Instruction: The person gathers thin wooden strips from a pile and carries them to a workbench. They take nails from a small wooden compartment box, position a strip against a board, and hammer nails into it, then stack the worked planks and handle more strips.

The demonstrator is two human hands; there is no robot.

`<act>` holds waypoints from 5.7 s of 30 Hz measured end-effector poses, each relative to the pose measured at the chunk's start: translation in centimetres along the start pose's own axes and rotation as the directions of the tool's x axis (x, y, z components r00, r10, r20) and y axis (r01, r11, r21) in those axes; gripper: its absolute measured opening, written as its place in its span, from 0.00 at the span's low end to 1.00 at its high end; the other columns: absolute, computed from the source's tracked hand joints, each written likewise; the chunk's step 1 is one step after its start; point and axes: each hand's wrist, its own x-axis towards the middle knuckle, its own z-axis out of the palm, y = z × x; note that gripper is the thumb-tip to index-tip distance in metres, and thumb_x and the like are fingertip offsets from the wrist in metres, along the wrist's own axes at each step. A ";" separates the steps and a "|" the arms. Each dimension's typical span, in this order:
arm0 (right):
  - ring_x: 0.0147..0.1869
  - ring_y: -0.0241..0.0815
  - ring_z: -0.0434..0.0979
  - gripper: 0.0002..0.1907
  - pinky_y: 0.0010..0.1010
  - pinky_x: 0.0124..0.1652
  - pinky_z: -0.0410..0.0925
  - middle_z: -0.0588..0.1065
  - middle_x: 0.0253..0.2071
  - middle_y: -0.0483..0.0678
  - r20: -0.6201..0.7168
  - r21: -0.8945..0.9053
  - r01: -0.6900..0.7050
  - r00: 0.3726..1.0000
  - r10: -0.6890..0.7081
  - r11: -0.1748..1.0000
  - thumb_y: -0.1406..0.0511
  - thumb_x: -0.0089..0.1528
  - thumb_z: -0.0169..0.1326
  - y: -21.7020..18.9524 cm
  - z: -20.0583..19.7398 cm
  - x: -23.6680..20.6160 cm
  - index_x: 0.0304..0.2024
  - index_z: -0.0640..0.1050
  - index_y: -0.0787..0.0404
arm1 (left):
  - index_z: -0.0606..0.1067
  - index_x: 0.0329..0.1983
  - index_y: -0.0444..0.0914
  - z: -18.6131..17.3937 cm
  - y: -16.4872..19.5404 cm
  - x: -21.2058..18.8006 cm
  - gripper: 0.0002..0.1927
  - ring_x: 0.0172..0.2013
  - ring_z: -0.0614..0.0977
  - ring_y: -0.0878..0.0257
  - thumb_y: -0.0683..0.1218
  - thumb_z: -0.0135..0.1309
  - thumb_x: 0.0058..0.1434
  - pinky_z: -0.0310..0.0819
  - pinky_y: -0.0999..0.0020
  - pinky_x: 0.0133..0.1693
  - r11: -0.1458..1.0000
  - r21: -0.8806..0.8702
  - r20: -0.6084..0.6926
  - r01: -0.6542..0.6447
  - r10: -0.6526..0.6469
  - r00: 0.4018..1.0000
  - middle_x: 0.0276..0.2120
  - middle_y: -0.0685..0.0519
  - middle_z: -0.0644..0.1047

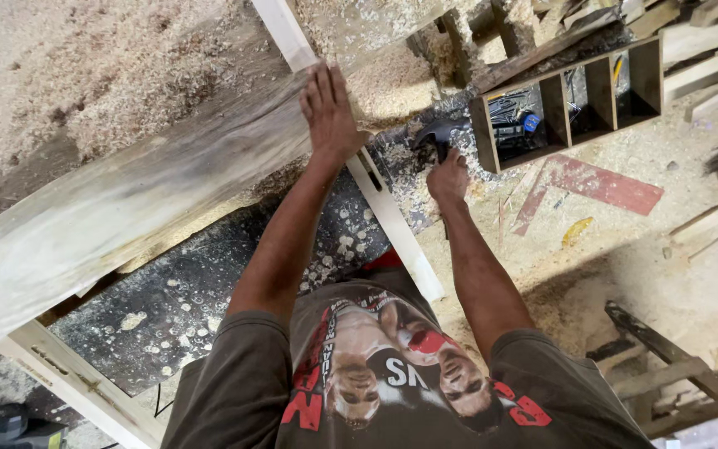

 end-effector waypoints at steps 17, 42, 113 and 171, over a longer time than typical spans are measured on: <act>0.36 0.50 0.80 0.18 0.41 0.38 0.73 0.78 0.34 0.54 -0.214 0.410 0.421 0.907 -0.363 0.809 0.61 0.55 0.63 -14.8 1.3 -0.8 0.42 0.75 0.65 | 0.52 0.71 0.30 -7.4 -4.5 1.1 0.70 0.65 0.57 0.40 0.57 0.74 0.26 0.39 0.42 0.68 0.997 0.017 -0.189 -0.078 0.080 0.979 0.61 0.38 0.60; 0.43 0.53 0.83 0.36 0.40 0.46 0.75 0.79 0.41 0.58 0.037 0.200 0.286 0.953 -0.299 0.937 0.58 0.41 0.74 -31.3 0.0 -0.1 0.46 0.71 0.64 | 0.50 0.69 0.39 -9.1 -19.2 8.0 0.74 0.66 0.55 0.36 0.60 0.79 0.20 0.40 0.38 0.68 0.995 -0.086 -0.321 0.045 -0.071 0.945 0.62 0.38 0.57; 0.25 0.35 0.69 0.08 0.31 0.24 0.66 0.69 0.30 0.45 0.240 0.597 0.103 0.923 -0.299 0.796 0.69 0.65 0.53 -34.2 -0.1 12.7 0.43 0.67 0.58 | 0.53 0.72 0.39 -8.3 -21.8 9.4 0.70 0.71 0.53 0.47 0.88 0.57 0.39 0.33 0.40 0.70 0.981 -0.090 -0.029 0.173 -0.176 0.984 0.67 0.43 0.57; 0.29 0.39 0.77 0.25 0.34 0.30 0.71 0.74 0.31 0.44 0.180 0.167 0.568 0.786 -0.592 0.806 0.69 0.61 0.53 -33.1 5.9 17.1 0.61 0.67 0.60 | 0.68 0.57 0.35 -9.0 -21.0 9.2 0.48 0.58 0.65 0.50 0.78 0.59 0.52 0.45 0.41 0.65 0.985 -0.077 -0.409 0.155 -0.173 0.896 0.51 0.43 0.68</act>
